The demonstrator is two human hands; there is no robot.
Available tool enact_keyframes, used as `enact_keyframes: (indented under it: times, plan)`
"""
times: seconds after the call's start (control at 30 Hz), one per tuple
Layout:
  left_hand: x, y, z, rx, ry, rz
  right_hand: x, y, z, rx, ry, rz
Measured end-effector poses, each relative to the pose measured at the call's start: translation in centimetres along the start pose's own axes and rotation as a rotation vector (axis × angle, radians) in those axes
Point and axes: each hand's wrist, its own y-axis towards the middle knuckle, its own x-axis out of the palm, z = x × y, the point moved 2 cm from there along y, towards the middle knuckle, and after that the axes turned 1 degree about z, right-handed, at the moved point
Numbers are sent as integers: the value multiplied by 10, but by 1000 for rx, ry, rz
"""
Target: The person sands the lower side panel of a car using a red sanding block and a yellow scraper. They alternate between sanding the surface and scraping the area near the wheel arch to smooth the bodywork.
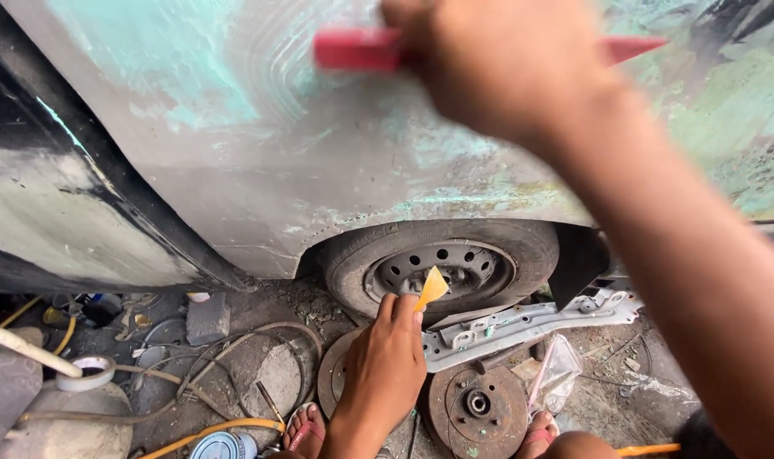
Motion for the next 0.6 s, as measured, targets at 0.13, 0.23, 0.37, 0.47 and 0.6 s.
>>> enact_keyframes:
  times: [0.13, 0.23, 0.37, 0.47, 0.6]
  plan:
    - [-6, 4, 0, -17, -4, 10, 33, 12, -92, -261, -15, -100]
    - [-4, 4, -15, 19, -38, 96, 62, 2, -144, -351, 56, 43]
    - [-4, 11, -24, 75, -23, 133, 88, -20, -164, -357, 15, 246]
    - [-8, 12, -24, 85, 9, 114, 57, -49, -134, -270, 268, 65]
    - [-20, 13, -26, 3, -39, 63, 37, -115, -88, 37, 732, 305]
